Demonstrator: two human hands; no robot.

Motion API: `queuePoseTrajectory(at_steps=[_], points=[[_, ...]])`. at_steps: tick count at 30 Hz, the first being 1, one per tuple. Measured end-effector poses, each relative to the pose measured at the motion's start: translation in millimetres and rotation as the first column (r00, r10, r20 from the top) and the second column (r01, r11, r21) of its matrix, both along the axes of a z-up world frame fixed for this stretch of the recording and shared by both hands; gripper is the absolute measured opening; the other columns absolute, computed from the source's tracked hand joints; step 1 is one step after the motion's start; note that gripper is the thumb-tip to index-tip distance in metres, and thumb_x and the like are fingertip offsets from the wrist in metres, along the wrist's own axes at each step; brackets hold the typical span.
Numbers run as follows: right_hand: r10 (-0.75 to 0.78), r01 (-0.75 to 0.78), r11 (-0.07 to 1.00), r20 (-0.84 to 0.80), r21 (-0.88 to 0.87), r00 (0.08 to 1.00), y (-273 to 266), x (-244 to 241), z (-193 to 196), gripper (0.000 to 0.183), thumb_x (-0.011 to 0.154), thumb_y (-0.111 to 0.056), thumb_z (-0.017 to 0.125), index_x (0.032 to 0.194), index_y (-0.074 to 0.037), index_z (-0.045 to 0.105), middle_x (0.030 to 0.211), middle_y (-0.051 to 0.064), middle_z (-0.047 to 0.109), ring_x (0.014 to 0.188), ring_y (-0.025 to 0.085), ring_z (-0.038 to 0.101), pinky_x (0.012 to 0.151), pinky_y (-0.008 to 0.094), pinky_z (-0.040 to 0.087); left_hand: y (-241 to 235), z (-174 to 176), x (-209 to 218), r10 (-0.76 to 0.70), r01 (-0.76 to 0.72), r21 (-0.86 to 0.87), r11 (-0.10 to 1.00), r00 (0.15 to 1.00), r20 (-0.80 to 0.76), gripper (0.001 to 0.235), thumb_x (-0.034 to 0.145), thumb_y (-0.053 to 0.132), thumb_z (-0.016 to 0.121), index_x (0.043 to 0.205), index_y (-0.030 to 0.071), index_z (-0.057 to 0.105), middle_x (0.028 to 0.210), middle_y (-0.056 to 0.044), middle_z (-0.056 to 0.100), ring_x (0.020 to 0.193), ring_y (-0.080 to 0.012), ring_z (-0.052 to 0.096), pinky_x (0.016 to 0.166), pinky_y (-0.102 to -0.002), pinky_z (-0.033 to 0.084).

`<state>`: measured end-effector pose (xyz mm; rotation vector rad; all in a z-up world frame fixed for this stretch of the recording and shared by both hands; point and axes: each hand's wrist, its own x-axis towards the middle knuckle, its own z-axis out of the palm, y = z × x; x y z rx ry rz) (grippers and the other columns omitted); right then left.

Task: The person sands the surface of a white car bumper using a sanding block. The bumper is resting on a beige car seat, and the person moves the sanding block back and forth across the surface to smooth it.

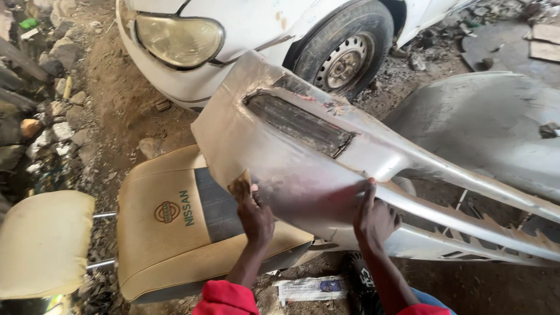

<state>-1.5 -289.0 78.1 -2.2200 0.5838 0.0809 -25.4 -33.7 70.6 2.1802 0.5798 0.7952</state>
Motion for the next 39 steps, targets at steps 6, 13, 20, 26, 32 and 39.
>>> queuePoseTrajectory(at_steps=[6, 13, 20, 26, 32, 39], points=[[-0.015, 0.014, 0.999, 0.016, 0.033, 1.0, 5, -3, 6, 0.115, 0.119, -0.083, 0.008, 0.098, 0.0, 0.085, 0.131, 0.038, 0.075, 0.144, 0.057, 0.058, 0.132, 0.065, 0.018, 8, 1, 28, 0.096, -0.093, -0.07, 0.993, 0.994, 0.043, 0.05, 0.121, 0.024, 0.051, 0.162, -0.006, 0.057, 0.165, -0.037, 0.053, 0.155, -0.0552, 0.048, 0.131, -0.062, 0.037], [-0.05, 0.049, 0.998, 0.025, 0.029, 0.998, 0, -1, -2, 0.118, 0.118, -0.085, 0.006, 0.092, -0.005, 0.088, 0.132, 0.038, 0.075, 0.144, 0.058, 0.058, 0.132, 0.065, 0.016, 50, -16, 33, 0.116, -0.128, -0.148, 0.981, 0.99, -0.084, 0.06, 0.124, 0.037, 0.044, 0.168, -0.002, 0.051, 0.171, -0.031, 0.05, 0.155, -0.0493, 0.05, 0.131, -0.06, 0.037], [-0.04, 0.04, 0.996, 0.006, 0.074, 0.999, -3, 0, -8, 0.117, 0.116, -0.09, 0.009, 0.084, -0.003, 0.081, 0.134, 0.04, 0.072, 0.147, 0.058, 0.054, 0.134, 0.065, 0.013, 13, 34, 10, 0.025, -0.04, -0.174, 0.984, 0.996, -0.09, 0.053, 0.121, 0.025, 0.046, 0.163, -0.006, 0.055, 0.168, -0.038, 0.049, 0.157, -0.0555, 0.044, 0.132, -0.064, 0.034], [-0.045, 0.043, 0.997, 0.023, 0.069, 0.999, -2, -1, -12, 0.115, 0.116, -0.09, 0.01, 0.08, -0.005, 0.079, 0.132, 0.039, 0.072, 0.147, 0.057, 0.054, 0.134, 0.065, 0.012, 96, -72, 60, 0.075, -0.091, -0.184, 0.979, 0.993, -0.094, 0.054, 0.124, 0.032, 0.045, 0.169, 0.003, 0.053, 0.173, -0.028, 0.049, 0.159, -0.0476, 0.046, 0.134, -0.057, 0.035], [-0.066, 0.064, 0.994, 0.028, 0.084, 0.997, -2, -1, -14, 0.112, 0.117, -0.089, 0.015, 0.074, -0.005, 0.074, 0.136, 0.04, 0.07, 0.147, 0.056, 0.053, 0.134, 0.064, 0.011, 57, -1, 21, 0.04, -0.044, -0.232, 0.972, 0.999, -0.019, 0.059, 0.121, 0.029, 0.049, 0.17, -0.002, 0.046, 0.171, -0.033, 0.048, 0.16, -0.0532, 0.041, 0.134, -0.063, 0.032], [-0.063, 0.062, 0.994, 0.005, 0.095, 0.998, 0, -1, -5, 0.113, 0.116, -0.089, 0.014, 0.078, -0.003, 0.077, 0.141, 0.041, 0.068, 0.149, 0.057, 0.052, 0.135, 0.064, 0.011, 64, -2, 6, -0.106, 0.115, -0.075, 0.991, 0.988, 0.11, 0.058, 0.12, 0.027, 0.052, 0.174, 0.008, 0.046, 0.173, -0.03, 0.048, 0.16, -0.0523, 0.039, 0.132, -0.063, 0.035]])
